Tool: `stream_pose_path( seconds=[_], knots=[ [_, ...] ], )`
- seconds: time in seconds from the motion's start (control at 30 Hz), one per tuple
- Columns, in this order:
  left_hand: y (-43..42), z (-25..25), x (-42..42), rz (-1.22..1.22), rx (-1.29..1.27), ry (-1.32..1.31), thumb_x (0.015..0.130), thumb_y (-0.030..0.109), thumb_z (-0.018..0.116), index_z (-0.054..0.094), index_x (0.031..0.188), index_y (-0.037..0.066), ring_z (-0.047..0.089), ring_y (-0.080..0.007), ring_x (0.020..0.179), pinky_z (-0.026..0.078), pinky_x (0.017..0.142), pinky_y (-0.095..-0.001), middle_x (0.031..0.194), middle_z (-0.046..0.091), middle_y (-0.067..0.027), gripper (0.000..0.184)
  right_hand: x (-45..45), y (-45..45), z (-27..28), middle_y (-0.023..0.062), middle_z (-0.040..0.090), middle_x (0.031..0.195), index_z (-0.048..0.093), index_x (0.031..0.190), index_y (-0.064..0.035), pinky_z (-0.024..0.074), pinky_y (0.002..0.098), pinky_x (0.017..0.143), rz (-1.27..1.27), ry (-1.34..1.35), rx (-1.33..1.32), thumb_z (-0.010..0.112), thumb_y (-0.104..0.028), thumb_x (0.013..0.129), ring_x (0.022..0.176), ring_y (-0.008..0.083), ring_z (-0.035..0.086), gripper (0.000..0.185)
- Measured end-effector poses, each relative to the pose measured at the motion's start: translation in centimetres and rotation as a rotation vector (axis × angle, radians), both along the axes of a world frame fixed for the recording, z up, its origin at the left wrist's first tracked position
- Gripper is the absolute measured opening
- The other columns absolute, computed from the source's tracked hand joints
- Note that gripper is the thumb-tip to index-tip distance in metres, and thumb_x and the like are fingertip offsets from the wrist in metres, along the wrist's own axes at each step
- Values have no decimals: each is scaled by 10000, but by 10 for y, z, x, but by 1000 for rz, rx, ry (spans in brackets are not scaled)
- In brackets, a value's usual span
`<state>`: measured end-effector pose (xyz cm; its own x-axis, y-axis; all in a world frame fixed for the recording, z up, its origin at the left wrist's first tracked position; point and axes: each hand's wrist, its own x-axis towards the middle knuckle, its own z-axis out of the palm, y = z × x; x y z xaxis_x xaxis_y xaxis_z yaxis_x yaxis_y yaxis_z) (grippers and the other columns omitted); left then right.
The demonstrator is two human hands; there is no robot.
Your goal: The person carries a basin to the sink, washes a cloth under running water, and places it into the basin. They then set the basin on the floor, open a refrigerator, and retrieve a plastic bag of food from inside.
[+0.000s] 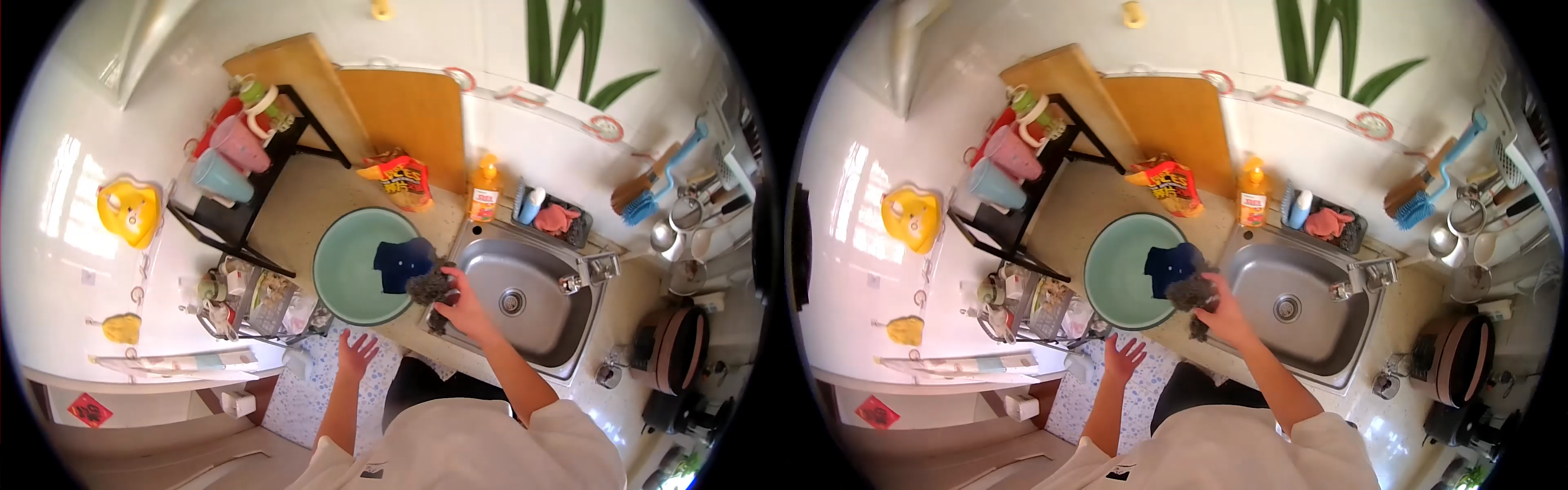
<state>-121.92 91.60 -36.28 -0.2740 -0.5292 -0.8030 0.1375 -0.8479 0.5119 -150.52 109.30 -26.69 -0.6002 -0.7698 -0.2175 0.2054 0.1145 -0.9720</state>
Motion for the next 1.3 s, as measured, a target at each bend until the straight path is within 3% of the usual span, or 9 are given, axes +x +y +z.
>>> stream_pose_path(
  seconds=[0.23,0.3,0.43,0.57,0.67,0.77,0.8,0.93,1.3],
  knots=[
    [-80,0,-2,-170,-53,198,883,500,573,322,1431,242,512,-393,1212,451,998,-550,1436,367,-160,656,47,-132,13,177,580,1168,382,1433,-165,479,412,927,200,456,-20,765,-185,786,1100,331,581,752],
    [-87,23,-5,-218,-70,168,886,437,594,287,1444,260,525,-393,1179,472,976,-542,1410,381,-168,661,58,-151,-21,204,572,1198,411,1422,-144,479,455,923,197,727,191,748,-346,793,1120,360,571,741],
    [-103,20,0,-278,-115,141,882,323,635,209,1476,267,543,-407,1141,516,925,-526,1409,379,-185,732,78,-146,-46,192,502,1307,505,1359,-137,396,506,1020,-167,1049,320,757,-243,747,1219,400,475,671],
    [-117,-20,2,-264,-44,164,900,204,634,164,1514,264,652,-383,946,597,783,-470,1317,518,-178,776,92,-116,-79,210,417,1382,387,1445,-146,342,483,1074,-467,970,500,766,-167,714,1274,396,411,825],
    [-121,-35,2,-268,-48,186,876,168,636,306,1440,138,672,-357,886,583,806,-476,1178,598,-162,654,97,-97,-134,180,406,1403,314,1477,-134,399,495,1025,-621,684,568,755,-178,761,1267,358,425,842],
    [-114,-27,-5,-309,-110,109,869,153,634,410,1372,93,684,-310,856,601,727,-437,1141,616,-161,554,106,-99,-89,148,412,1399,286,1484,-102,479,508,918,-538,-454,251,722,-180,831,1225,321,463,789],
    [-112,-35,-5,-314,-135,118,878,147,622,403,1376,85,689,-292,837,605,693,-423,1124,627,-156,548,106,-98,-97,119,473,1337,350,1427,-93,524,496,813,-510,-550,190,668,-154,887,1174,294,509,629],
    [-100,-45,7,-255,-216,73,887,122,604,429,1352,53,701,-257,783,608,582,-382,1074,659,-142,502,95,-95,-122,96,541,1239,460,1309,-115,516,508,864,-288,-695,67,584,-89,925,1143,301,537,404],
    [-28,36,169,88,-217,-20,842,63,603,514,1271,40,695,-251,840,602,627,-370,1045,662,-115,438,181,-107,-54,148,574,1218,445,1280,-29,561,474,876,184,-734,316,560,7,868,1093,318,609,429]
  ],
)
